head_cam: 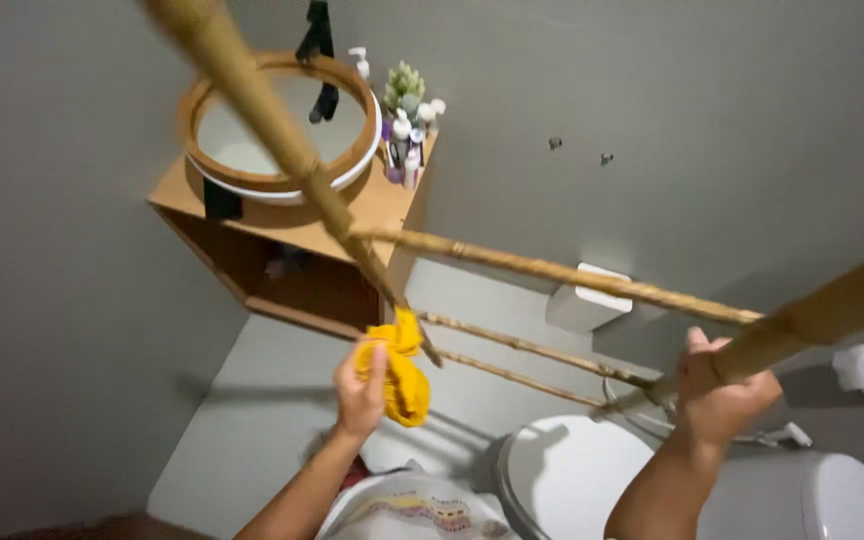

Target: The person wipes a bamboo stand with a yellow cloth in a bathroom. They clean the vertical and horizontal bars of the stand, then place it against the wall. Finally, they open the toilet seat lid.

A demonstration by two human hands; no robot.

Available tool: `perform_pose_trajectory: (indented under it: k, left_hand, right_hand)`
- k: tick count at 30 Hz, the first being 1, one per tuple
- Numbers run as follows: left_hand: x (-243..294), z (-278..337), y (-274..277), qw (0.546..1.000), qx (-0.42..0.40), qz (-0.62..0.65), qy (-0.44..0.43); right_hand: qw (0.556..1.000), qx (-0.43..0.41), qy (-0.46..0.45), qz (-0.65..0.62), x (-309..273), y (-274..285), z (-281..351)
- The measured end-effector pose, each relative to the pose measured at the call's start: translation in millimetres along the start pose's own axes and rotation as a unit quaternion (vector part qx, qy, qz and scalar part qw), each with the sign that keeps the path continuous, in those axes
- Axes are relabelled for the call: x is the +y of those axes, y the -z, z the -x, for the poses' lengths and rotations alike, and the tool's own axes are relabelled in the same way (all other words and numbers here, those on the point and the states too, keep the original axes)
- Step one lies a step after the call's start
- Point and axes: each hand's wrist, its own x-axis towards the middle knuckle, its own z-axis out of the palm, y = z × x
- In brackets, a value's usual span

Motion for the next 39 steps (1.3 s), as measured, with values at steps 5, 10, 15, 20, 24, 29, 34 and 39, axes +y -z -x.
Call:
perform_pose_trajectory:
  k: [5, 10, 15, 20, 24, 29, 34, 39]
  left_hand:
    - [-40.4, 24.8, -34.3, 0.948, -0.112, 0.155, 0.254]
    - [-55.7, -7.3, -39.0, 0.855, 0.054, 0.275, 0.436]
    - [-32.8, -44.3, -23.2, 0.858, 0.071, 0.414, 0.295]
    - [-23.4, -60.2, -20.6, 0.879, 0.05, 0.417, 0.228]
    - [26.7, -92.1, -17.4, 0.888, 0.038, 0.424, 0.175]
    - [33.2, -104.9, 1.1, 0.892, -0.045, 0.421, 0.156]
    - [2.7, -95.2, 0.7, 0.867, -0.132, 0.426, 0.224]
    - [6.8, -83.1, -3.2, 0.856, -0.137, 0.413, 0.279]
  right_hand:
    - [0.996, 0.021, -0.035, -0.084, 8.8, -3.9, 12.6]
    - [0.942, 0.086, -0.141, -0.293, 31.5, -7.0, 28.7]
    - [0.917, 0.059, -0.208, -0.335, 48.6, -13.3, 56.9]
    - [0.898, 0.042, -0.274, -0.343, 71.6, -28.2, 101.9]
    - [0.841, -0.023, -0.306, -0.446, 113.2, -40.8, 150.6]
    - [0.785, 0.001, -0.444, -0.432, 84.5, -61.9, 174.4]
    - [0.719, -0.018, -0.511, -0.471, 138.7, -59.0, 215.7]
    - [0.735, 0.001, -0.527, -0.427, 134.4, -57.3, 233.5]
